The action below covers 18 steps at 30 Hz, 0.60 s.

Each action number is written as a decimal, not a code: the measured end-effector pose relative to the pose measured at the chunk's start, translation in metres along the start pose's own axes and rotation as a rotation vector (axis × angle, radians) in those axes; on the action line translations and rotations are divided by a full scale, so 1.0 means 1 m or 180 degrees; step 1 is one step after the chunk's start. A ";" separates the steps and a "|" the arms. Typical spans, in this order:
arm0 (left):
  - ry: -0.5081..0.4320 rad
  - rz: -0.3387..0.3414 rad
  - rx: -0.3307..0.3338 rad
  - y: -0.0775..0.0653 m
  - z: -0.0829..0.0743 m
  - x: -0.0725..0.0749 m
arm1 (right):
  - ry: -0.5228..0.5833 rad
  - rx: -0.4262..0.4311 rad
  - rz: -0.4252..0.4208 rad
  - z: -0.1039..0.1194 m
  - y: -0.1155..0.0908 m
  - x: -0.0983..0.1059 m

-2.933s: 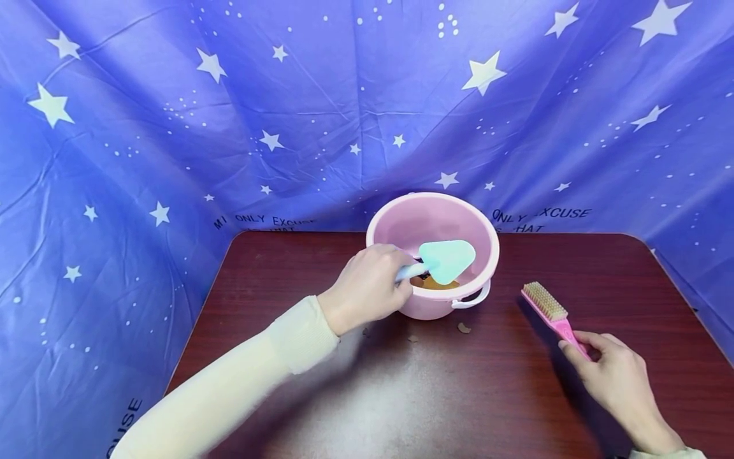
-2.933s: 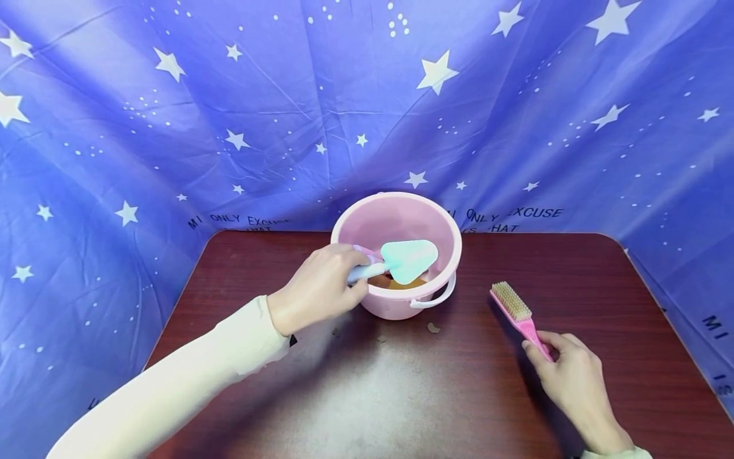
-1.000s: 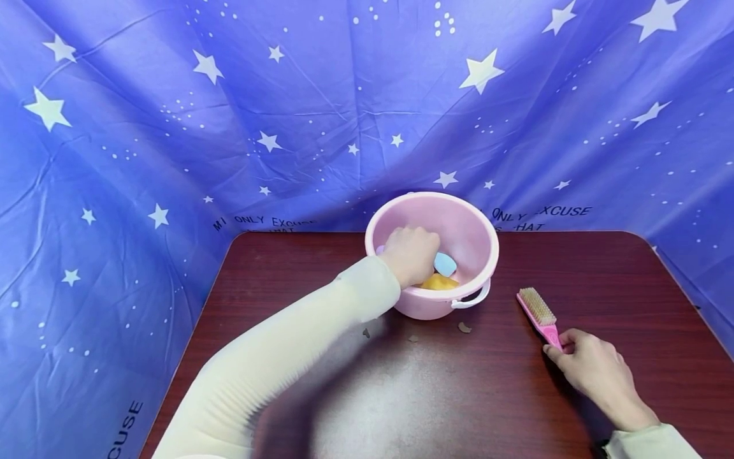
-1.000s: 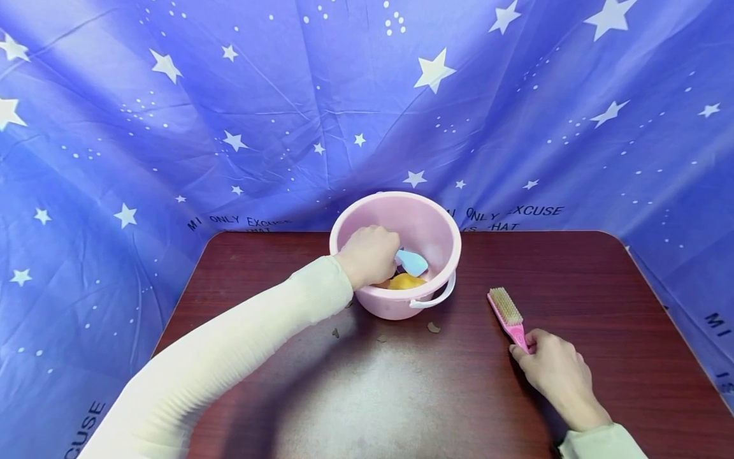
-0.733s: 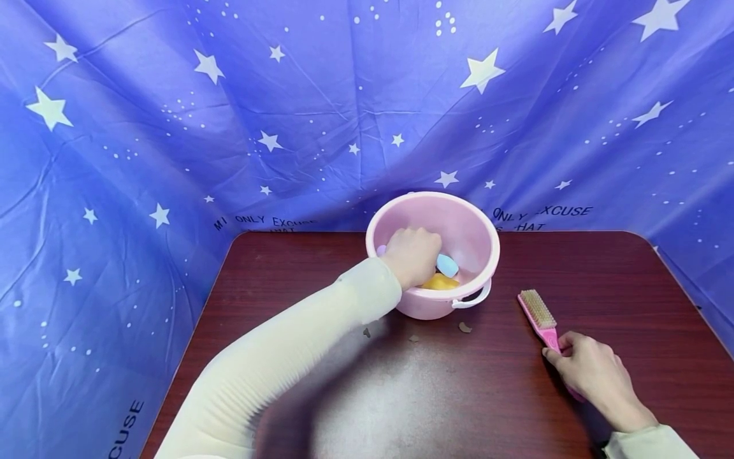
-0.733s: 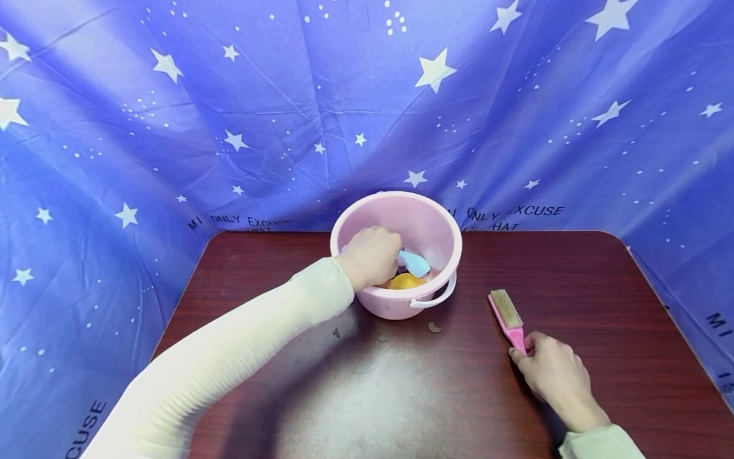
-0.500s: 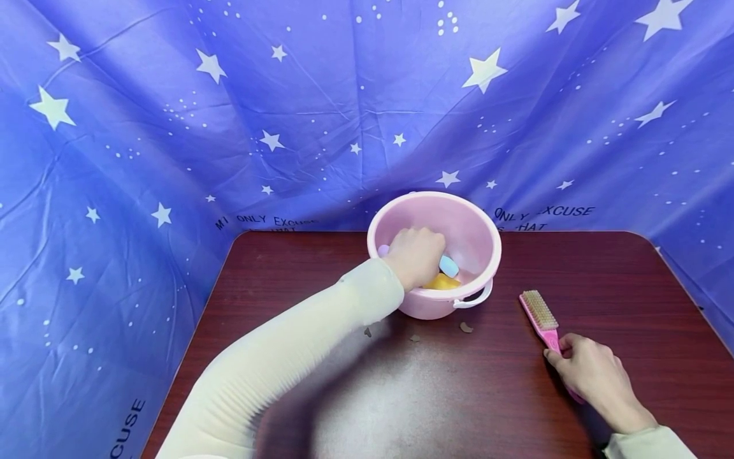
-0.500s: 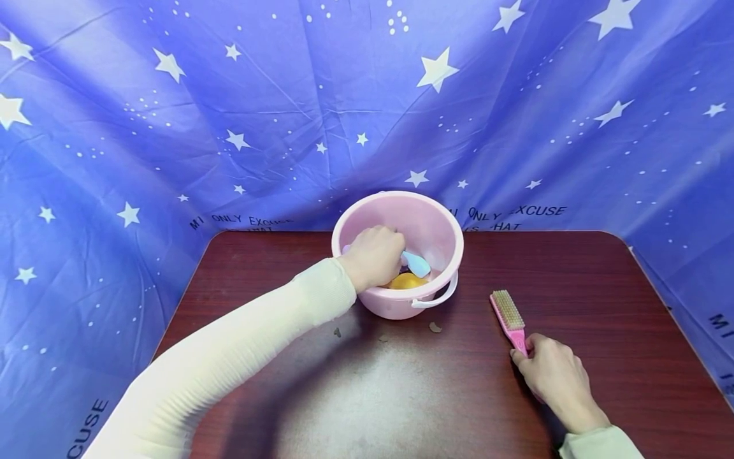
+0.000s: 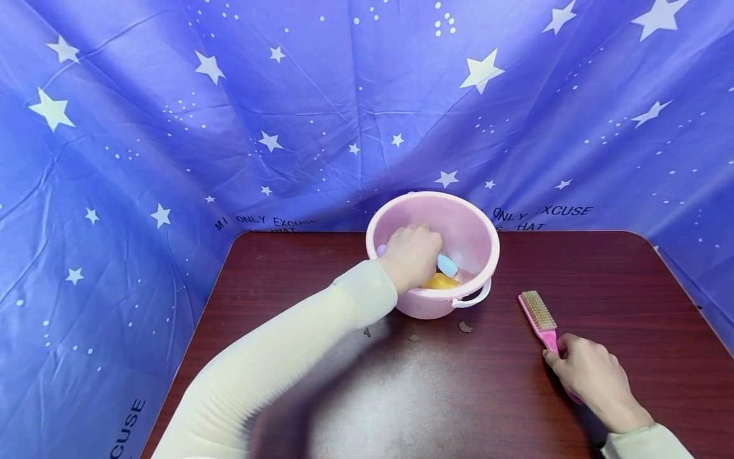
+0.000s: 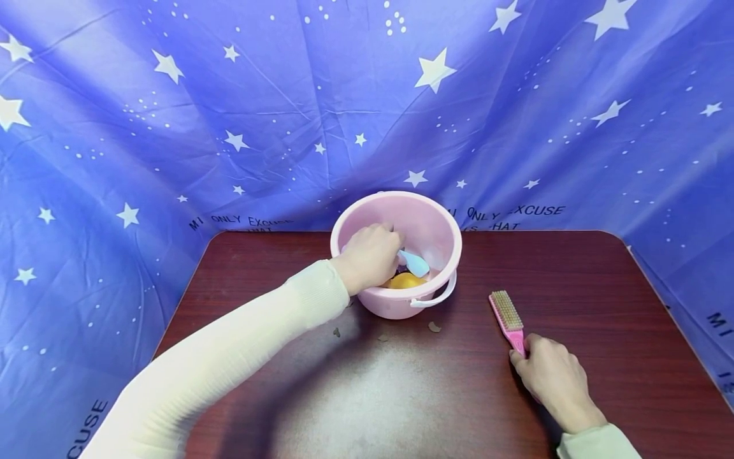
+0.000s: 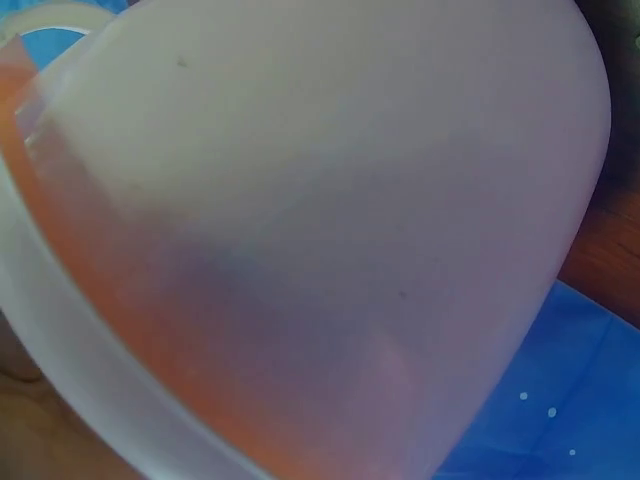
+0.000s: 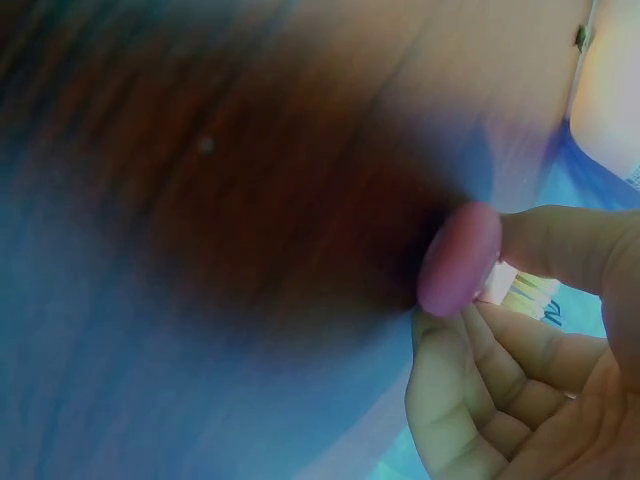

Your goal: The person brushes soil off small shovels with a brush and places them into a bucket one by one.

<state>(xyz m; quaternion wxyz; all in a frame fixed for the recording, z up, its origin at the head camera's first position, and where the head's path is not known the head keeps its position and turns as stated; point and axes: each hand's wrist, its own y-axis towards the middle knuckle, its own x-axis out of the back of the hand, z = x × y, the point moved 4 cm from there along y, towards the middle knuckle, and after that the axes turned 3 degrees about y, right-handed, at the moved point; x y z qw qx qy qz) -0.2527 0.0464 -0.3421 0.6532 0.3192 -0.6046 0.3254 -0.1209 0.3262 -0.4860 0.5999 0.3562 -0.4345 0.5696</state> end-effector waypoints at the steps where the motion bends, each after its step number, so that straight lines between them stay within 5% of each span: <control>1: -0.0007 -0.0014 0.0000 -0.001 0.000 0.001 | -0.0004 0.0005 -0.0008 0.000 0.000 0.000; 18: -0.0092 -0.0092 0.0063 -0.018 0.009 0.007 | -0.0172 -0.0053 -0.0060 0.004 -0.005 0.006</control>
